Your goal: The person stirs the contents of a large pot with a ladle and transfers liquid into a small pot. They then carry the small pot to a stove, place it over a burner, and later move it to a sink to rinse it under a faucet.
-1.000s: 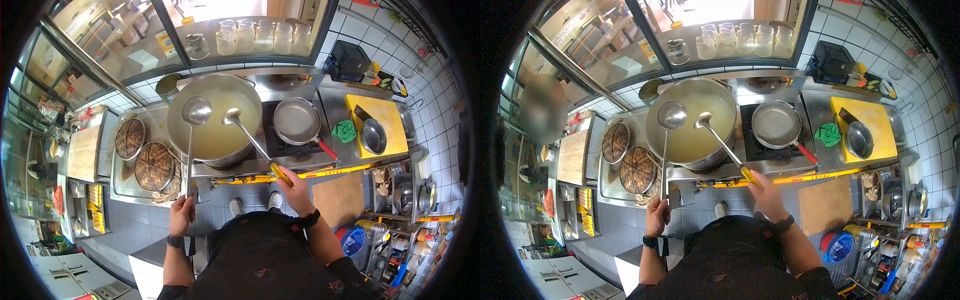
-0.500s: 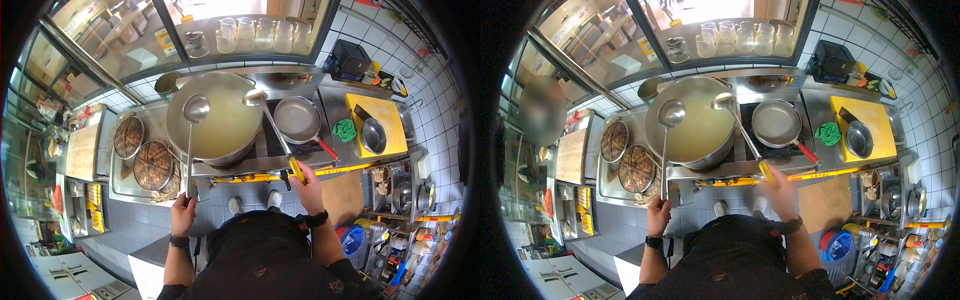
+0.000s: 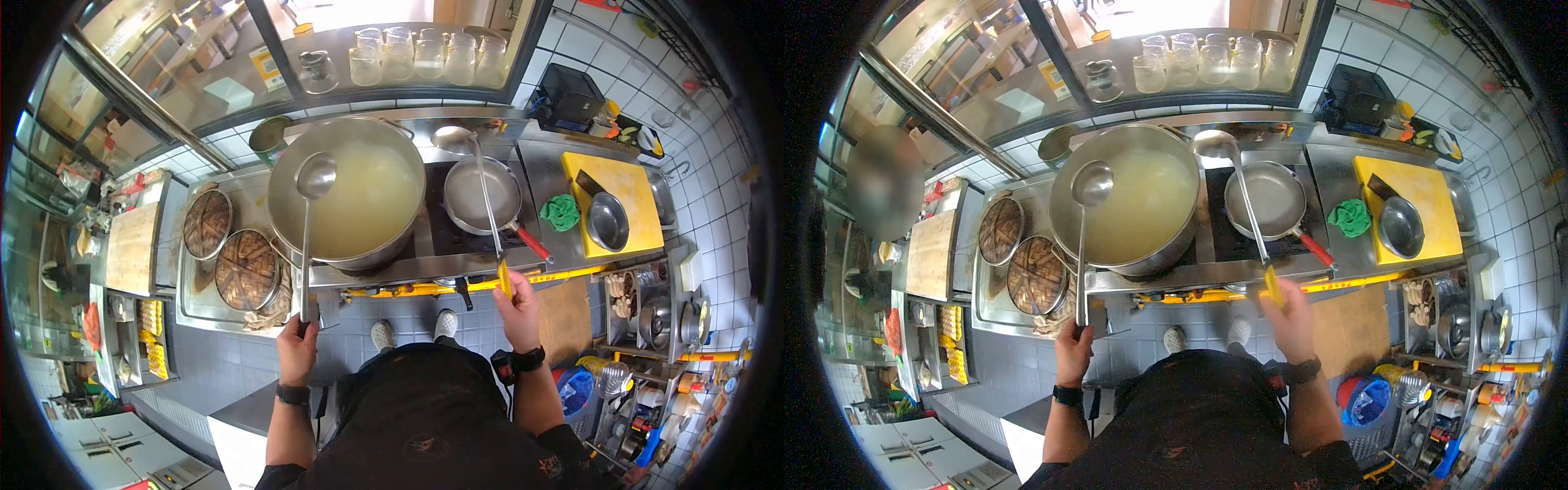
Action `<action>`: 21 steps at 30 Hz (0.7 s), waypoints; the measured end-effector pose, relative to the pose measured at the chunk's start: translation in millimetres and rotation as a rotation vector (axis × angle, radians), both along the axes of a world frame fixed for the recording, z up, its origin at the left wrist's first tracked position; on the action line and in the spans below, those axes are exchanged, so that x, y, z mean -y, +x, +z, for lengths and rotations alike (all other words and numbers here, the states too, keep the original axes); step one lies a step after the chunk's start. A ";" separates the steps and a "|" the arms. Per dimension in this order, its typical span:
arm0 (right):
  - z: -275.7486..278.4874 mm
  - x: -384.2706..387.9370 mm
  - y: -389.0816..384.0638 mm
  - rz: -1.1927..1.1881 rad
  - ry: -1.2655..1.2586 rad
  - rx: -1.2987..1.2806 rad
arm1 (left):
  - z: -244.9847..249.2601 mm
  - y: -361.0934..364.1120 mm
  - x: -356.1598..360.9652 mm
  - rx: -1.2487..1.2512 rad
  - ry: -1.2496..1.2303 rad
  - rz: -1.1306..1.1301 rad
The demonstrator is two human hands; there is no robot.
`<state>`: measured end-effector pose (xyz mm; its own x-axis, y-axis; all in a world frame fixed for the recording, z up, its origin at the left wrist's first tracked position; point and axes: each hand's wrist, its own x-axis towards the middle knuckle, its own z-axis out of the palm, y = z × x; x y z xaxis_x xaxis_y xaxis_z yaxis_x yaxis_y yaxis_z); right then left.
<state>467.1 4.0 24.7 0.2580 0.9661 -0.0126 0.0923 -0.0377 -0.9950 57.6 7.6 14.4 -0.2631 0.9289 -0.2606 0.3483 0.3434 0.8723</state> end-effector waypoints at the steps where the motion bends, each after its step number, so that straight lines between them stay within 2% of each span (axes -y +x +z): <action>1: 1.9 1.5 0.7 -0.006 0.000 0.003 | -8.5 -5.0 0.5 -0.022 0.032 -0.025; 4: 4.6 9.0 4.0 -0.026 -0.087 -0.078 | -5.2 -7.7 1.7 -0.020 0.021 -0.045; 7: -2.8 16.9 12.5 -0.050 -0.043 0.114 | -2.6 -5.8 -0.5 -0.042 -0.040 -0.046; 9: 9.7 17.1 12.7 -0.016 -0.154 -0.035 | -6.3 -6.7 0.7 0.028 -0.038 -0.032; 10: 11.8 16.5 12.4 -0.054 -0.150 -0.020 | -2.9 -4.3 0.3 0.017 -0.054 -0.026; 12: 13.5 15.8 16.1 -0.096 0.023 -0.191 | -0.1 -3.3 0.7 -0.002 -0.054 -0.026; 13: 15.4 17.7 23.6 -0.121 0.029 -0.179 | 1.0 -2.0 0.1 -0.010 -0.037 -0.030; 17: 20.2 20.3 56.9 -0.347 -0.007 -0.212 | -9.8 -8.5 -1.1 0.026 -0.019 -0.025; 19: 26.6 17.9 79.8 -0.495 0.036 -0.222 | -0.3 -2.0 -2.5 0.015 -0.014 -0.031; 21: 22.8 16.5 114.2 -0.542 0.031 -0.259 | 2.7 1.8 -2.6 0.001 -0.012 -0.033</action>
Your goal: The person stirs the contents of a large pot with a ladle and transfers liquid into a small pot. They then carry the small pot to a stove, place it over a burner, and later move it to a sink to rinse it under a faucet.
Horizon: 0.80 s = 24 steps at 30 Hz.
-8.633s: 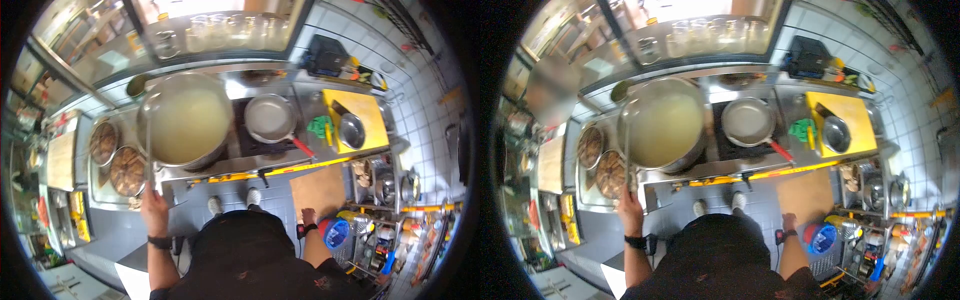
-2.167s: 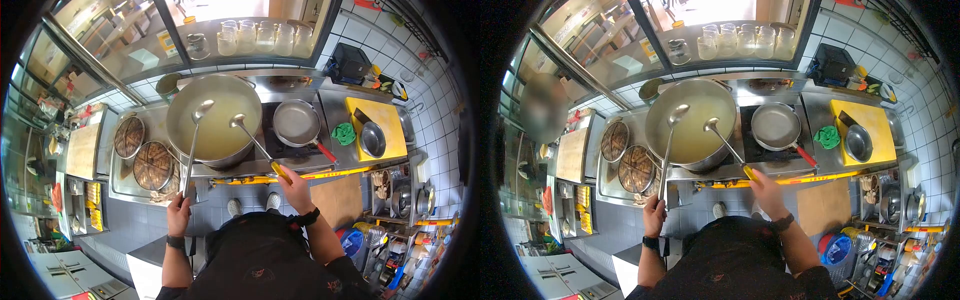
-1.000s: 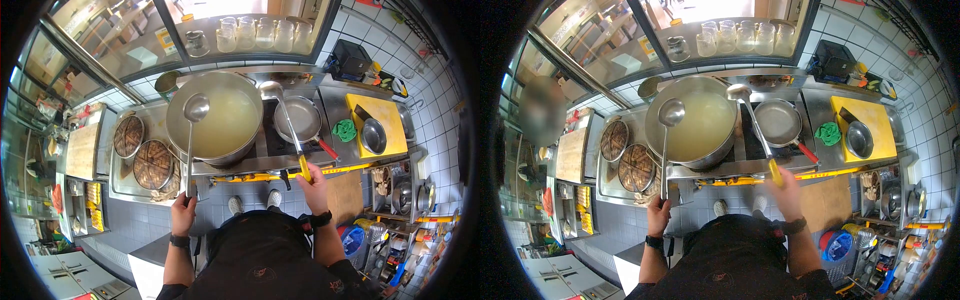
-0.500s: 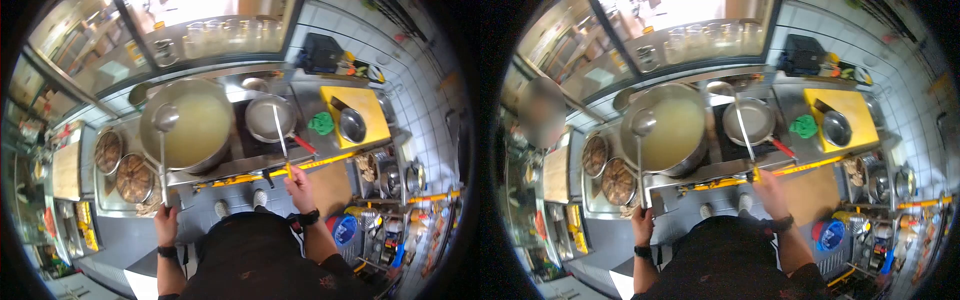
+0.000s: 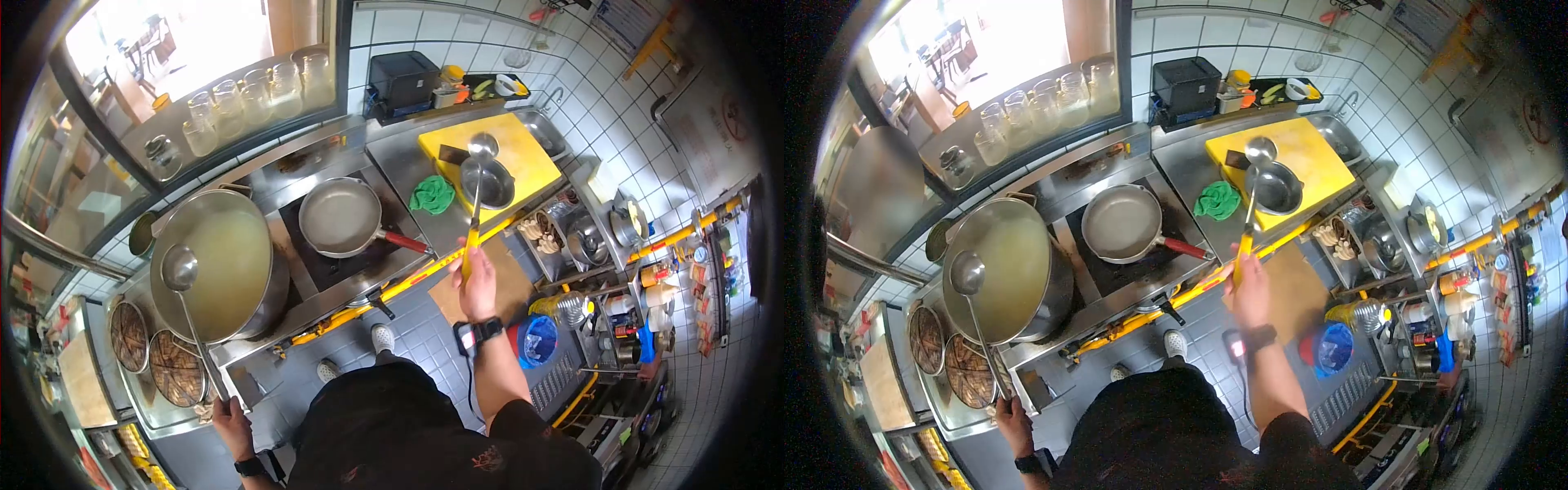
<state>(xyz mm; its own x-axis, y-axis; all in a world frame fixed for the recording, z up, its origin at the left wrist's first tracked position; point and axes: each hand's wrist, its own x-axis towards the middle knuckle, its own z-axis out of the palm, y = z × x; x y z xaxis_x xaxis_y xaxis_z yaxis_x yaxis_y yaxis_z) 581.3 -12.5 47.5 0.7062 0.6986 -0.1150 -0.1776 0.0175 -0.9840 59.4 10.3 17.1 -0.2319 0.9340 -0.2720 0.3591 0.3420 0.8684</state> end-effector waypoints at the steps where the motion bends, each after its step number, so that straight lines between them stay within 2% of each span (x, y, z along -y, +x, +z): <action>1: -13.2 -1.9 21.9 -0.044 0.020 -0.043 | -0.6 -0.4 -0.1 -0.041 0.009 -0.003; 3: -36.3 -6.5 66.1 -0.092 0.042 -0.085 | 4.6 5.1 -1.2 -0.058 -0.004 0.017; 5: -55.4 -13.4 109.0 -0.124 0.057 -0.400 | -3.3 -0.8 0.1 -0.036 -0.006 0.023; 6: -66.2 -18.5 128.2 -0.124 0.059 -0.400 | -6.1 -2.3 0.9 -0.016 -0.011 0.033; 8: -80.9 -27.7 158.1 -0.131 0.097 -0.623 | -3.8 1.9 0.9 -0.027 -0.004 0.033; 10: -82.7 -32.7 171.6 -0.071 0.104 -0.616 | 1.7 6.4 1.1 -0.045 0.002 0.036; 12: -91.3 -43.2 182.7 -0.174 -0.004 -0.629 | 8.1 11.2 1.7 -0.014 -0.027 0.049; 14: -109.9 -51.8 201.2 -0.157 -0.010 -0.622 | 0.2 5.9 1.0 -0.064 0.008 0.045; 16: -125.6 -58.8 214.2 -0.258 -0.114 -0.542 | -0.3 6.8 4.0 -0.113 0.036 0.041; 18: -135.3 -56.7 220.6 -0.202 -0.158 -0.525 | 6.6 10.6 2.9 -0.149 0.002 0.044; 20: -143.5 -57.2 223.5 -0.230 -0.296 -0.345 | 3.8 7.3 3.3 -0.140 0.004 0.039; 22: -140.8 -51.4 218.0 -0.185 -0.309 -0.376 | 5.1 8.9 3.3 -0.129 0.006 0.037; 24: -142.3 -47.9 212.5 -0.195 -0.158 -0.416 | 8.1 11.3 4.4 -0.141 0.008 0.030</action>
<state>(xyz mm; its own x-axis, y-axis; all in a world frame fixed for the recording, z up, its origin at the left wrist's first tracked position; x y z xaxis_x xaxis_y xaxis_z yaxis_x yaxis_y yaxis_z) 793.8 35.4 -94.8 0.6938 0.5093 -0.5091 -0.5645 -0.0543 -0.8236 70.7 5.8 25.2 -0.2952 0.9280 -0.2273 0.4670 0.3477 0.8130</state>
